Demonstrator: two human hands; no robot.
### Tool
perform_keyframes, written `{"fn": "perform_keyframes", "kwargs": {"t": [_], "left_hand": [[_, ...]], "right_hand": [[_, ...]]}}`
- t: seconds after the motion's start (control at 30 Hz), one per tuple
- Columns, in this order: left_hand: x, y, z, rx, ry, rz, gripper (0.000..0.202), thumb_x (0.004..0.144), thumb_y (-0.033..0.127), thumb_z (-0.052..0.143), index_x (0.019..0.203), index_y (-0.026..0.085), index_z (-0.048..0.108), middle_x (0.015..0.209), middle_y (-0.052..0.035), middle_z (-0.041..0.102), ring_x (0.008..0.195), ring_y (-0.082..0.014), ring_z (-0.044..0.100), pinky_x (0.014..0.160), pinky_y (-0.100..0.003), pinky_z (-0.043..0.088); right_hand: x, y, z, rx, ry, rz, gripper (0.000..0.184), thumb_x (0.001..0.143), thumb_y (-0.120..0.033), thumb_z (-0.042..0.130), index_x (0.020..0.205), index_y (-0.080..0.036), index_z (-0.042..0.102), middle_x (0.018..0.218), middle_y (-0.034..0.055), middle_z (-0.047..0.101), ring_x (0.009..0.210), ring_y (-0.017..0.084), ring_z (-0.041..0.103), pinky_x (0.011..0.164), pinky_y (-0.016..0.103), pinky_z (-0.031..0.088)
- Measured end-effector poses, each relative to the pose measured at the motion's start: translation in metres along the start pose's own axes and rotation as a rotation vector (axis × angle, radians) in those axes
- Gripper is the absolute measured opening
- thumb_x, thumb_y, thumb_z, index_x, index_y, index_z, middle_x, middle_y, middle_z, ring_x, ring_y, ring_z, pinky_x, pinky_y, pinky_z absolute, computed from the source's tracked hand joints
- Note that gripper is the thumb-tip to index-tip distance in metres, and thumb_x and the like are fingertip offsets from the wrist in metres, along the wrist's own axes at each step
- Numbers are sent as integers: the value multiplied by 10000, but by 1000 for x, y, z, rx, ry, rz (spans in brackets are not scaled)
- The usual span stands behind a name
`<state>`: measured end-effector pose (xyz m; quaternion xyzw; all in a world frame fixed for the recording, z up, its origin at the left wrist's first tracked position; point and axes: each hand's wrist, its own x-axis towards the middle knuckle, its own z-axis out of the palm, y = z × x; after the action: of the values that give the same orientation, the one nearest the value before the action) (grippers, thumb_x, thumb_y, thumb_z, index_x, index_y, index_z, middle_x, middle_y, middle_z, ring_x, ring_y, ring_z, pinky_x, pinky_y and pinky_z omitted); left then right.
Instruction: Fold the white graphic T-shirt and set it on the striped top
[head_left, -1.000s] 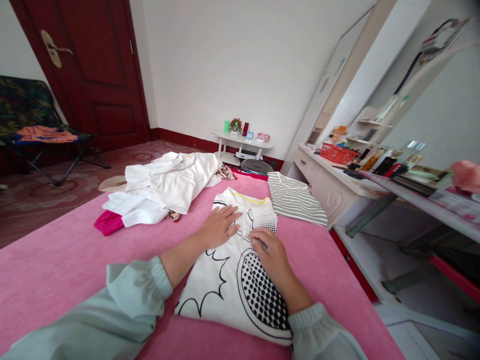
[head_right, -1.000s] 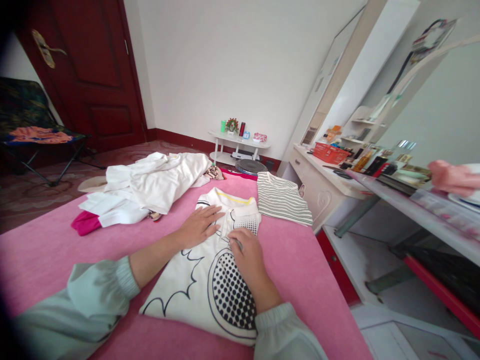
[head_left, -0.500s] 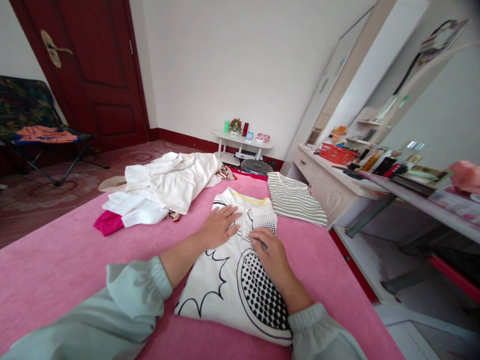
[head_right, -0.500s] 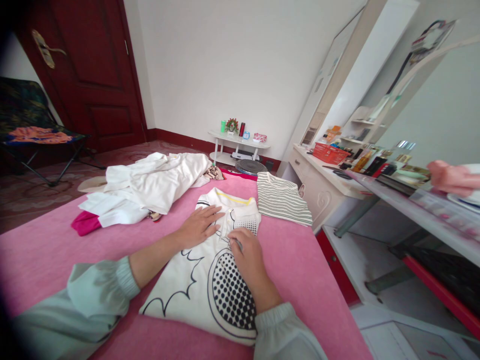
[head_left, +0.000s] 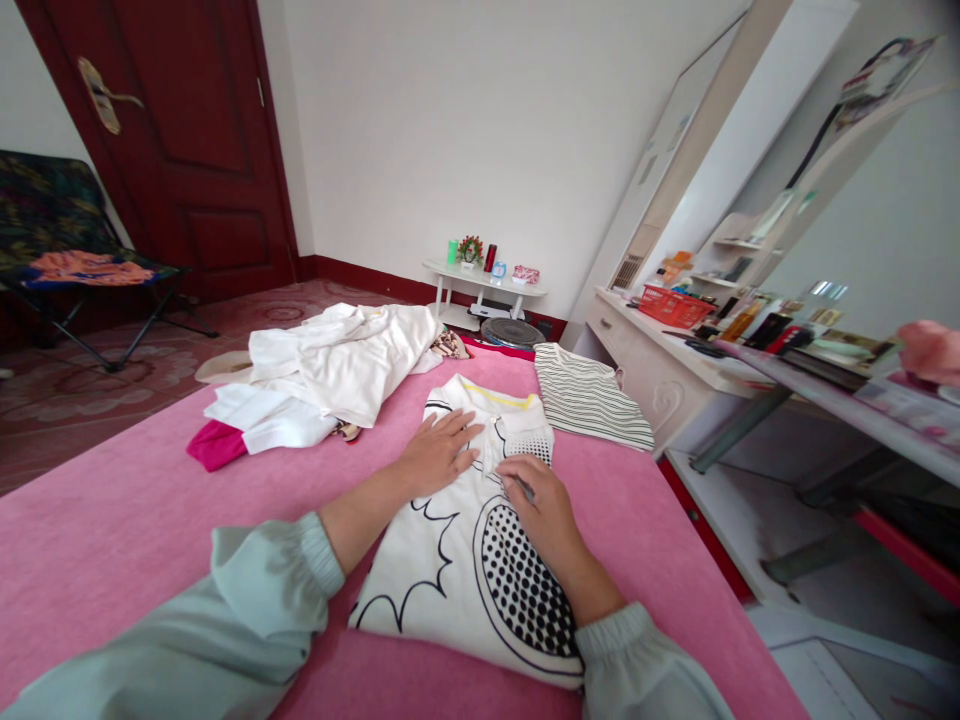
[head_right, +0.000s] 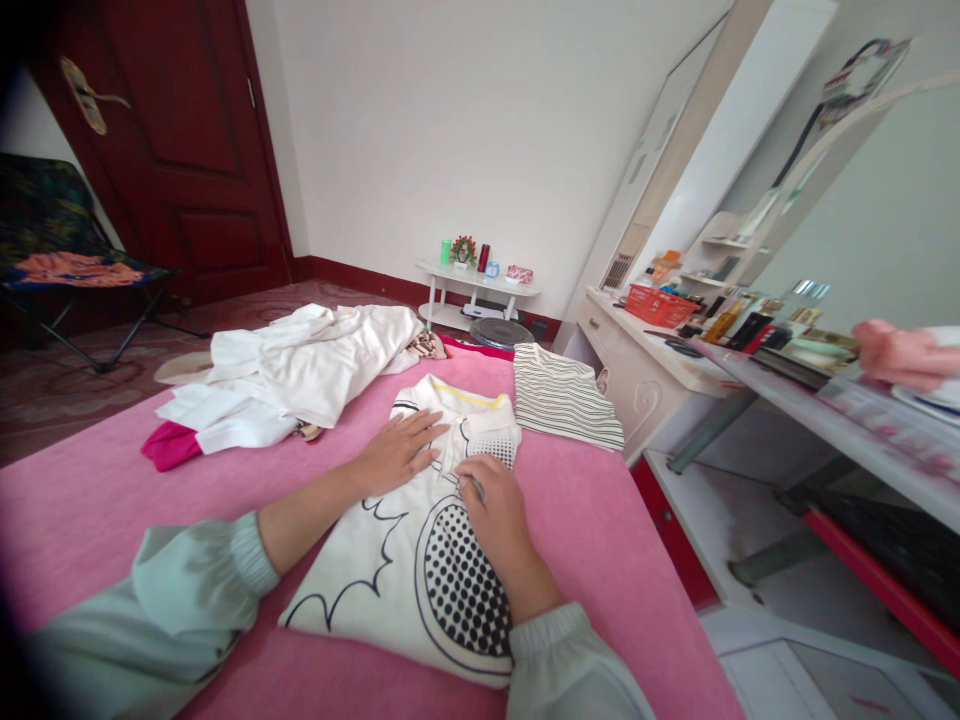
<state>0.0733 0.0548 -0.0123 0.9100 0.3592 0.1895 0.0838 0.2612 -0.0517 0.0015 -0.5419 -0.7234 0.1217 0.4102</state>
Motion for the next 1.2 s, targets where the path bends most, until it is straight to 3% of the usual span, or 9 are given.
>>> {"fn": "perform_keyframes", "kwargs": {"t": [0.13, 0.27, 0.43, 0.6, 0.77, 0.9, 1.03, 1.13, 1.2], "left_hand": [[-1, 1, -2, 4, -27, -23, 519, 943, 507, 300, 1416, 303, 362, 1528, -33, 268, 1413, -240, 190, 1122, -480, 182], [0, 3, -9, 0, -26, -77, 561, 886, 559, 410, 1375, 284, 430, 1521, -60, 283, 1393, -270, 244, 1105, -447, 239], [2, 4, -29, 69, 76, -355, 626, 773, 548, 571, 1287, 197, 504, 1321, -157, 512, 1203, -329, 489, 967, -418, 406], [2, -3, -50, 74, 11, -562, 659, 756, 508, 571, 1307, 168, 448, 1097, -158, 644, 1008, -307, 615, 815, -369, 466], [0, -19, -55, -79, -107, -520, 717, 679, 565, 619, 1268, 171, 513, 1174, -148, 623, 1060, -310, 593, 842, -345, 455], [-2, -27, -53, -262, -181, -458, 761, 616, 457, 704, 1294, 172, 507, 976, -82, 658, 780, -223, 640, 665, -275, 473], [3, -18, -50, -467, -34, -366, 664, 646, 264, 675, 1287, 186, 518, 631, 47, 506, 554, -129, 517, 517, -219, 394], [8, 5, -46, -631, 166, -244, 540, 678, 215, 637, 1213, 190, 572, 675, 48, 467, 565, -96, 464, 540, -206, 380], [9, 25, -44, -798, 168, -195, 522, 701, 224, 630, 1216, 186, 560, 742, 30, 504, 596, -89, 475, 573, -205, 391]], "right_hand": [[0, 0, 0, -8, 23, 0, 204, 856, -143, 461, 911, -208, 647, 980, 51, 637, 961, 183, 570, 880, 329, 446], [-2, 5, -5, -198, 201, 59, 222, 846, -149, 448, 955, -195, 636, 1078, 83, 606, 1039, 217, 538, 921, 375, 427], [-5, 16, -17, -529, 246, 264, 316, 825, -234, 506, 1125, -166, 579, 1099, 152, 592, 1025, 299, 539, 816, 425, 446], [-6, 15, -20, -638, 217, 286, 311, 825, -284, 537, 1128, -221, 569, 932, 101, 661, 808, 240, 619, 638, 329, 421], [-4, 7, -20, -626, 142, 358, 391, 831, -321, 523, 1207, -212, 530, 993, 125, 679, 799, 257, 650, 620, 335, 422], [-2, 11, -20, -549, 122, 422, 448, 791, -321, 567, 1224, -213, 530, 970, 123, 695, 798, 274, 658, 654, 367, 453], [0, 14, -19, -369, 178, 390, 465, 735, -239, 582, 1197, -192, 556, 1027, 104, 680, 870, 256, 641, 745, 381, 484], [3, 6, -16, -256, 262, 319, 415, 729, -229, 567, 1142, -203, 599, 1033, 85, 668, 848, 233, 618, 758, 378, 488], [5, -4, -13, -168, 298, 284, 360, 752, -255, 559, 1104, -205, 621, 1016, 79, 665, 791, 212, 604, 740, 366, 490]]}}
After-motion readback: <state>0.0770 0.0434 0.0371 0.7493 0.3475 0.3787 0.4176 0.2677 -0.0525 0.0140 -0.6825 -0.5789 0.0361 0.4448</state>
